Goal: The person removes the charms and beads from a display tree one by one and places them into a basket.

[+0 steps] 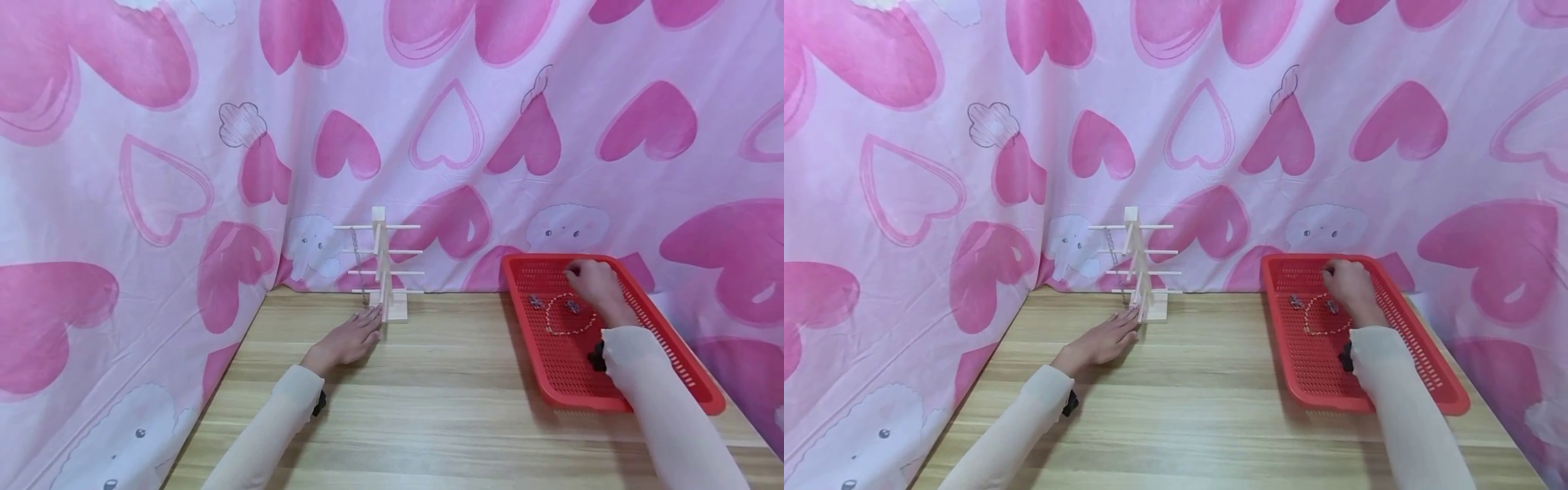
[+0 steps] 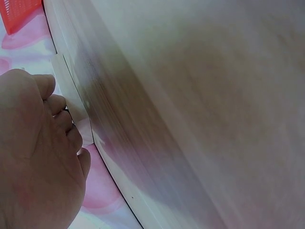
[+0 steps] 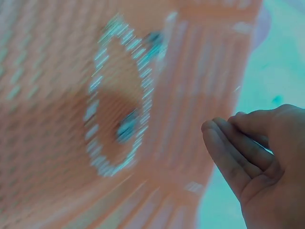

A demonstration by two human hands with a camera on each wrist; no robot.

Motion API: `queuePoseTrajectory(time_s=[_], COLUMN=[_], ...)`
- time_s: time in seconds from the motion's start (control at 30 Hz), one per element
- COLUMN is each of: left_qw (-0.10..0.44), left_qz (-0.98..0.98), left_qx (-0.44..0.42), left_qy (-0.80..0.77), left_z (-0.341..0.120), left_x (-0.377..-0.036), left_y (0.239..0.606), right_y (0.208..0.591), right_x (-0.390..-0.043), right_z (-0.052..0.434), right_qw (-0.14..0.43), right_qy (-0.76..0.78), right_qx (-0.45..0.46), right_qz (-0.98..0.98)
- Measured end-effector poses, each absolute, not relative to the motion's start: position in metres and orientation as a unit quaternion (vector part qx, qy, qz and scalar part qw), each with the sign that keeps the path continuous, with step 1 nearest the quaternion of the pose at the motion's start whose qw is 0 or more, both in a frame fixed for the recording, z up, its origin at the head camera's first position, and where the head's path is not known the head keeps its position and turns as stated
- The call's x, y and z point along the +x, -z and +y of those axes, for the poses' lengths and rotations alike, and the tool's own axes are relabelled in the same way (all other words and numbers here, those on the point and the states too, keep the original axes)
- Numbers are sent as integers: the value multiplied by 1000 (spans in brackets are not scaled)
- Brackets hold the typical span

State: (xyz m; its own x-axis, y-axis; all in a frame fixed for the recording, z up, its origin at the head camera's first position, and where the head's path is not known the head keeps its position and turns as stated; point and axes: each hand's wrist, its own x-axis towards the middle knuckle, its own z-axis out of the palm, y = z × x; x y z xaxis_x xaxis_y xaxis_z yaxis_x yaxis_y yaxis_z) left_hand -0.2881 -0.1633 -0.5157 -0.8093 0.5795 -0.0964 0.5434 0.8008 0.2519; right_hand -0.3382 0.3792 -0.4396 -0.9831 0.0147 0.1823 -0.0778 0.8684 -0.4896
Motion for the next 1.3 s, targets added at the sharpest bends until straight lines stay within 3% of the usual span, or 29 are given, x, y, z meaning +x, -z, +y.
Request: queuePoseTrajectory(time_s=[0.33, 0.77, 1.3], left_qw=[87, 87, 98], left_qz=[947, 946, 945], left_qx=[292, 295, 289], left_qy=[-101, -102, -116], left_z=[-165, -167, -168], left_x=[-290, -292, -295], left_y=[512, 512, 521], right_y=[397, 386, 426], right_x=[-335, -318, -306], right_z=[281, 186, 95], right_qw=[103, 65, 52], right_qy=[-275, -239, -260], right_qx=[105, 242, 300], right_qz=[-950, -938, -916])
